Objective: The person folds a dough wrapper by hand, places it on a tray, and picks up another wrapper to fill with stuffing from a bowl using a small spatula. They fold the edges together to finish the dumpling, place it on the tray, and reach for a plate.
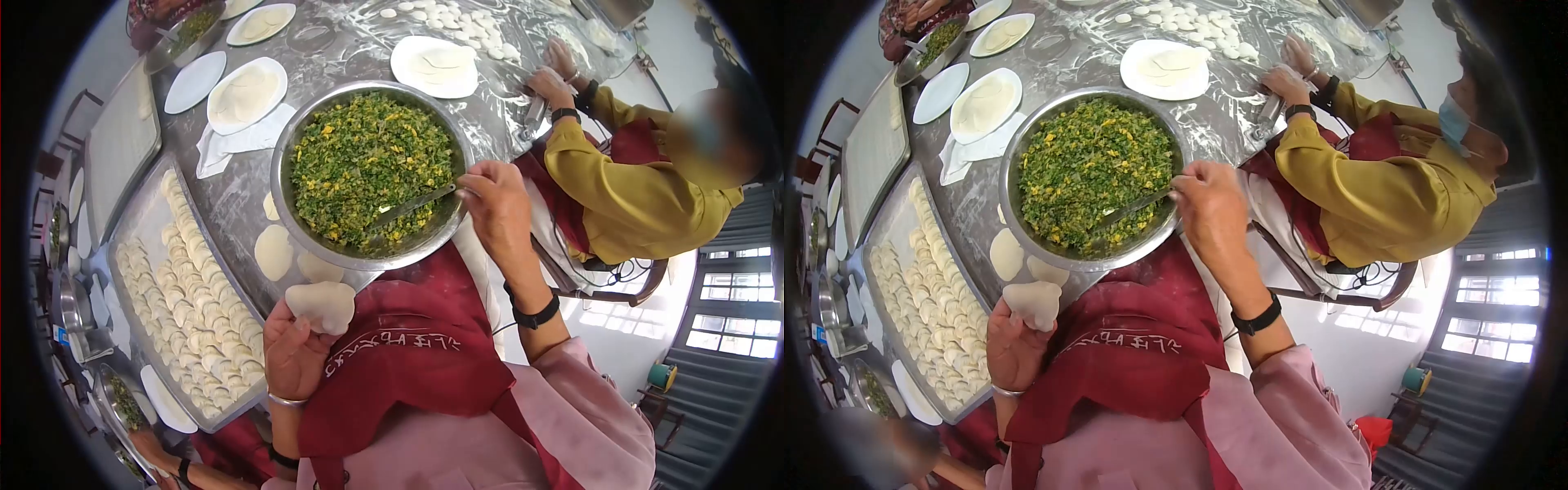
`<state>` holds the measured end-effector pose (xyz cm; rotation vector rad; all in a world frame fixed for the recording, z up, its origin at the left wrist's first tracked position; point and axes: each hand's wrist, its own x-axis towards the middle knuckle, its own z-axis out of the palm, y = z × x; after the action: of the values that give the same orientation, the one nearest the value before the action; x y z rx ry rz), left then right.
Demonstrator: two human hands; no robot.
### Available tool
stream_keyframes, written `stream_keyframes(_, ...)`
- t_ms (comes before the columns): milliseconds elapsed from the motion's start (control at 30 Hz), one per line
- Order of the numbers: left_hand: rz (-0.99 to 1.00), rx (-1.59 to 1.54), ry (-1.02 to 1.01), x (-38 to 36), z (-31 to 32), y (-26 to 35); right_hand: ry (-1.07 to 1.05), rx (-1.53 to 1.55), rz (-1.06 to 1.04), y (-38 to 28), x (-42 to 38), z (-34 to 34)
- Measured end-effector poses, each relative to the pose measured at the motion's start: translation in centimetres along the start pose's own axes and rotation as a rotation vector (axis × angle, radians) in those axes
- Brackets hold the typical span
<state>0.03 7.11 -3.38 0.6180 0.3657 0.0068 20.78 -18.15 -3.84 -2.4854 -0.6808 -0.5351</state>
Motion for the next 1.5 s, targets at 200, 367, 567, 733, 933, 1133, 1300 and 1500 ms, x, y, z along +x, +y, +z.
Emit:
stream_keyframes(200,0.025,0.053,0.022,-0.1,-0.3,-0.4,-0.206,-0.075,-0.111,-0.8,1.7,1.0)
stream_keyframes(367,0.048,0.020,0.051,-0.2,-0.7,-0.5,-0.317,-0.218,-0.173,-0.8,1.9,1.8)
stream_keyframes(567,0.053,-0.018,0.043,-0.5,-1.7,-0.2,-0.298,-0.352,-0.251,-1.1,1.7,3.2)
stream_keyframes(733,0.089,0.020,-0.002,-0.6,-2.4,-0.3,-0.320,-0.267,-0.222,-1.8,1.9,2.1)
stream_keyframes(933,0.088,-0.008,-0.054,-0.4,-2.2,-0.3,-0.466,0.244,0.131,-3.7,2.2,-0.4)
stream_keyframes(1133,-0.049,0.043,-0.055,-0.1,-1.9,-0.7,-0.399,0.686,0.195,-5.8,1.5,1.6)
stream_keyframes(1300,-0.041,0.050,-0.084,0.2,-1.8,-1.1,-0.310,0.701,0.218,-4.9,1.4,1.0)
stream_keyframes(1500,-0.092,0.032,-0.037,0.8,-0.4,-0.8,-0.066,0.402,0.354,-3.0,1.7,-2.6)
